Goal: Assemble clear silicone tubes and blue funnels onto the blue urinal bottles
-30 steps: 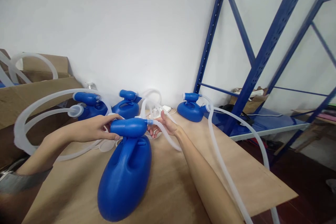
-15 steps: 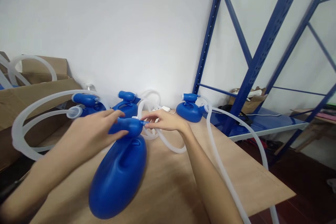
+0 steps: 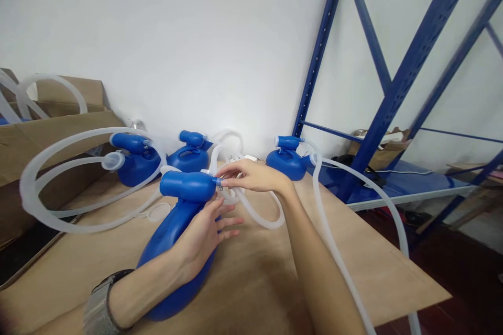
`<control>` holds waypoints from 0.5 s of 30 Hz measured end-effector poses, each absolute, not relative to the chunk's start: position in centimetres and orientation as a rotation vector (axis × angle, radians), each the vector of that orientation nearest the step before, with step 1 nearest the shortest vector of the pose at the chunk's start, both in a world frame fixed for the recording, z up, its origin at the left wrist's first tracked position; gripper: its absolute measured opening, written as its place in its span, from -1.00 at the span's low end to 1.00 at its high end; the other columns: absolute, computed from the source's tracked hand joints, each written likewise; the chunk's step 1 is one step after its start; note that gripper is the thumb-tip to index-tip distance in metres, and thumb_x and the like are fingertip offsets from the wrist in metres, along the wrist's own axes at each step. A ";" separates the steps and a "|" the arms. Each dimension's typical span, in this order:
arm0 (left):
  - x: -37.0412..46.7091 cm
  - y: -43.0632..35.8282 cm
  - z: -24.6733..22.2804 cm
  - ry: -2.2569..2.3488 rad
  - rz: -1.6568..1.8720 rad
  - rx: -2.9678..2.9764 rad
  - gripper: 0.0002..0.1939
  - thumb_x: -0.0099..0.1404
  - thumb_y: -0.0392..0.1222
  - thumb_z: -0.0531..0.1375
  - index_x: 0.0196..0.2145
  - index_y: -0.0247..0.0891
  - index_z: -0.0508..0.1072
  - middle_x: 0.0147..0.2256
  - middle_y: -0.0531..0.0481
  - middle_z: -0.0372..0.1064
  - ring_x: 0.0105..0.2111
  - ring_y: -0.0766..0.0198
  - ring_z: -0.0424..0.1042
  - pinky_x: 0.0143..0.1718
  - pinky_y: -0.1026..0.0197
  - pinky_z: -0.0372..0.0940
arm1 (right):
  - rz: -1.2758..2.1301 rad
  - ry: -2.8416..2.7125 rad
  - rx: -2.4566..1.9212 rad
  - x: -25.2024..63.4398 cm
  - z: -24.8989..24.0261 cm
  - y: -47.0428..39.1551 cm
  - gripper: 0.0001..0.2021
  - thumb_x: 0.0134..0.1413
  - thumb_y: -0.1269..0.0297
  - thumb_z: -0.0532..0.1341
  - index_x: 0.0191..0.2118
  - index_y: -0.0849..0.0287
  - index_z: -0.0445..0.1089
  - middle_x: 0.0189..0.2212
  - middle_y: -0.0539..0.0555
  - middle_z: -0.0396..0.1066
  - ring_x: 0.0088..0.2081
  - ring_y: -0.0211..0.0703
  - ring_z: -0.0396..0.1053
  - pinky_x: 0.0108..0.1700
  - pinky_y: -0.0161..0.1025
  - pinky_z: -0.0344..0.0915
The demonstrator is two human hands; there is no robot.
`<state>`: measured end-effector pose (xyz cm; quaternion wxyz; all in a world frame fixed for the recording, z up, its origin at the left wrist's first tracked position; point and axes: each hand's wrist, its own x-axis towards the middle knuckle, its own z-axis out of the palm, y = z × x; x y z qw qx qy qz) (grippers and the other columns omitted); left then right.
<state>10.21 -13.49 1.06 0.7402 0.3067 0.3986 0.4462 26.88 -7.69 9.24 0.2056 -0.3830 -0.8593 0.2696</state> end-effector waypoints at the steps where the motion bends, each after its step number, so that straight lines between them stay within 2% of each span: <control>1: 10.2 -13.6 1.2 0.862 0.991 0.666 -0.61 0.44 -0.06 0.13 0.17 -0.16 0.36 0.13 -0.28 0.38 -0.19 0.06 0.60 -0.33 0.15 0.46 | 0.785 -2.379 -1.070 26.9 9.2 -7.7 -0.65 0.27 0.06 0.28 0.05 0.16 0.52 -0.13 0.10 0.61 -0.12 -0.06 0.53 -0.08 -0.18 0.41; 5: 10.3 -13.6 0.6 0.791 1.001 0.698 -0.42 0.43 -0.01 0.17 0.35 0.05 0.20 0.20 -0.23 0.36 -0.13 0.01 0.61 -0.37 0.15 0.47 | 0.973 -2.288 -1.058 27.0 9.0 -7.6 -0.65 0.22 0.03 0.32 -0.05 0.20 0.48 -0.27 0.09 0.60 -0.20 -0.08 0.55 -0.15 -0.19 0.43; 9: 10.5 -13.8 -0.9 0.747 1.020 0.763 -0.31 0.42 0.04 0.20 0.41 0.16 0.07 0.25 -0.20 0.32 -0.11 0.02 0.61 -0.36 0.15 0.50 | 0.915 -2.272 -1.033 27.1 8.8 -7.4 -0.67 0.16 0.02 0.37 -0.13 0.18 0.51 -0.24 0.09 0.59 -0.18 -0.08 0.53 -0.14 -0.20 0.42; 13: 11.2 -14.3 -0.9 0.755 1.064 0.723 -0.38 0.45 0.11 0.14 0.39 0.22 0.09 0.22 -0.13 0.34 -0.18 0.05 0.61 -0.43 0.17 0.48 | 0.823 -2.271 -1.068 26.9 8.8 -7.2 -0.68 0.10 0.01 0.41 -0.17 0.15 0.55 -0.20 0.09 0.59 -0.18 -0.09 0.52 -0.18 -0.23 0.40; 15: 12.1 -14.4 -0.2 0.757 1.112 0.617 -0.47 0.48 0.09 0.08 0.35 0.17 0.17 0.15 -0.12 0.37 -0.24 0.10 0.60 -0.51 0.22 0.42 | 0.826 -2.258 -1.062 26.9 8.6 -7.0 -0.68 0.09 0.02 0.41 -0.17 0.16 0.54 -0.23 0.07 0.58 -0.23 -0.12 0.51 -0.22 -0.25 0.38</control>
